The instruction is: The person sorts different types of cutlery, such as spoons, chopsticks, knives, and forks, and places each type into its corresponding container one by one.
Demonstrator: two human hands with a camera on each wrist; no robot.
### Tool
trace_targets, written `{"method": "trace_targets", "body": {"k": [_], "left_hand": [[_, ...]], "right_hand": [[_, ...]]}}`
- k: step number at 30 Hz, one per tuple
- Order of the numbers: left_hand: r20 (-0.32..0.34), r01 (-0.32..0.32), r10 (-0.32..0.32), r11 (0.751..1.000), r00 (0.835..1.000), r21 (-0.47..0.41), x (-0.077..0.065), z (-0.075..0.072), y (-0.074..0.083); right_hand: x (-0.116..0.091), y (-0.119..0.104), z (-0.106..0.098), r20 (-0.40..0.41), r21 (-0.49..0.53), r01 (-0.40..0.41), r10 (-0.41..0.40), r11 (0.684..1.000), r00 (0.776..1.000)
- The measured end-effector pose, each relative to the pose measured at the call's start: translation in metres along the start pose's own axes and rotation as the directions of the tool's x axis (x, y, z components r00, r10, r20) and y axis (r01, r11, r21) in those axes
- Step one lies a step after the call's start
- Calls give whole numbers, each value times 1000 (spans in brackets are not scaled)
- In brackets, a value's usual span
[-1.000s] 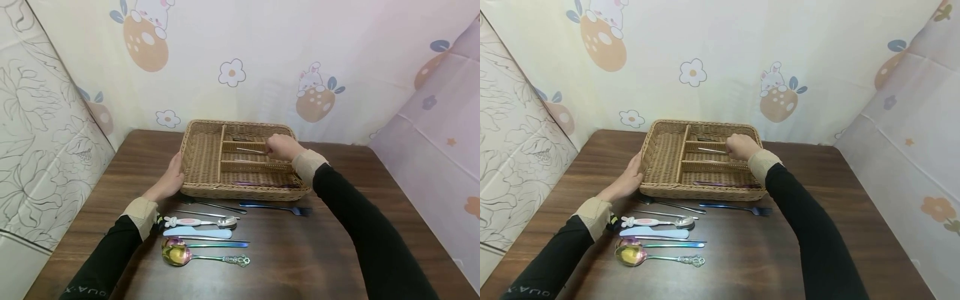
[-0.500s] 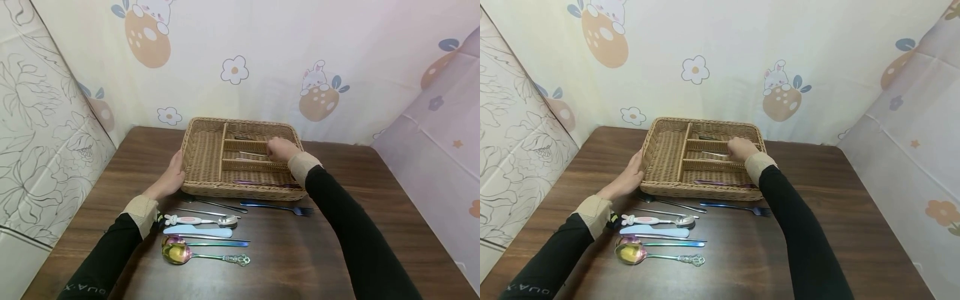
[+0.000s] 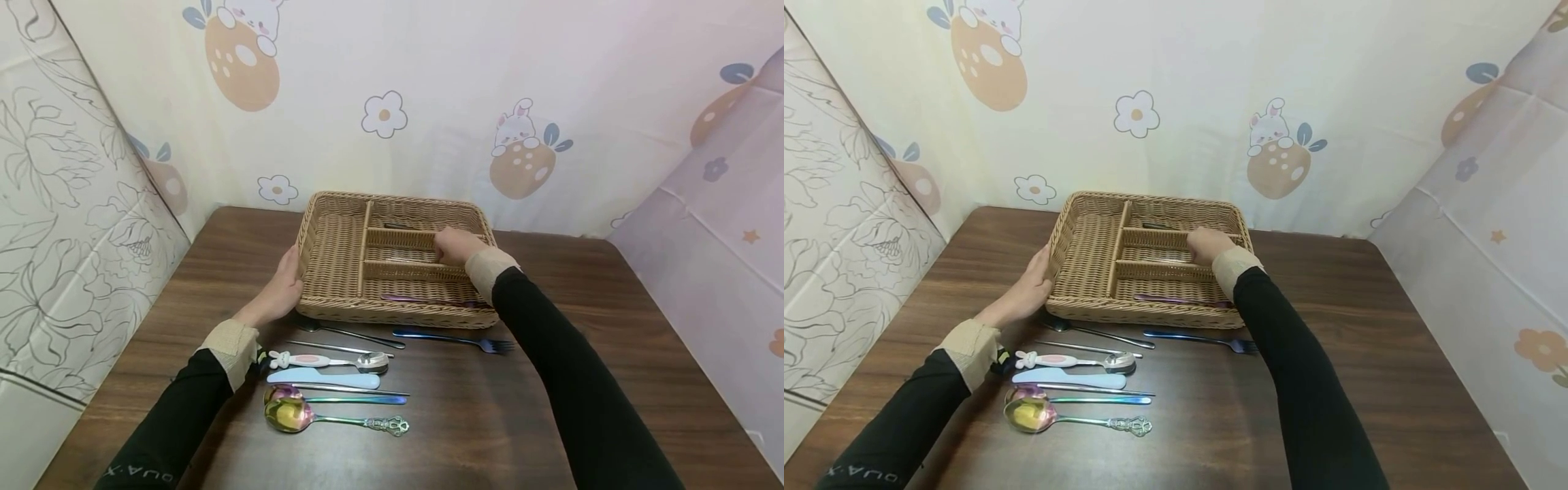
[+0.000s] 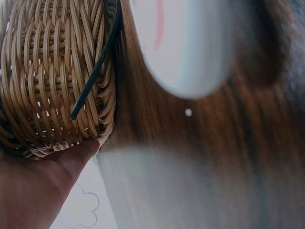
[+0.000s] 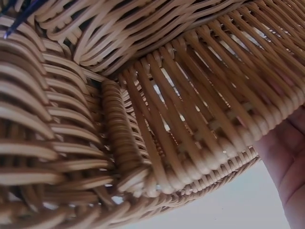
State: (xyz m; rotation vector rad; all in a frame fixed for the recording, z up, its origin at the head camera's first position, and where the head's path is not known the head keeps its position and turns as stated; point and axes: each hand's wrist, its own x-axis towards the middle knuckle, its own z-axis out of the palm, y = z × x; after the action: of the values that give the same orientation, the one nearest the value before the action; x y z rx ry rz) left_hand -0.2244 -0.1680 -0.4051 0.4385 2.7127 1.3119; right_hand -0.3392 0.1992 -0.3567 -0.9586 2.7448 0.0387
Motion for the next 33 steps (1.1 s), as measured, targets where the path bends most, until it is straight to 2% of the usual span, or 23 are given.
{"method": "trace_targets", "body": {"k": [14, 24, 33], "left_hand": [[0, -7, 7, 1000, 1000, -18, 0, 1, -2], [-10, -11, 11, 1000, 1000, -15, 1, -1, 0], [-2, -7, 6, 1000, 1000, -20, 0, 0, -1]], "right_hand": [[7, -11, -4, 93, -33, -75, 78, 997, 993], [11, -14, -7, 117, -57, -124, 130, 991, 985], [7, -14, -5, 73, -41, -36, 39, 999, 997]]}}
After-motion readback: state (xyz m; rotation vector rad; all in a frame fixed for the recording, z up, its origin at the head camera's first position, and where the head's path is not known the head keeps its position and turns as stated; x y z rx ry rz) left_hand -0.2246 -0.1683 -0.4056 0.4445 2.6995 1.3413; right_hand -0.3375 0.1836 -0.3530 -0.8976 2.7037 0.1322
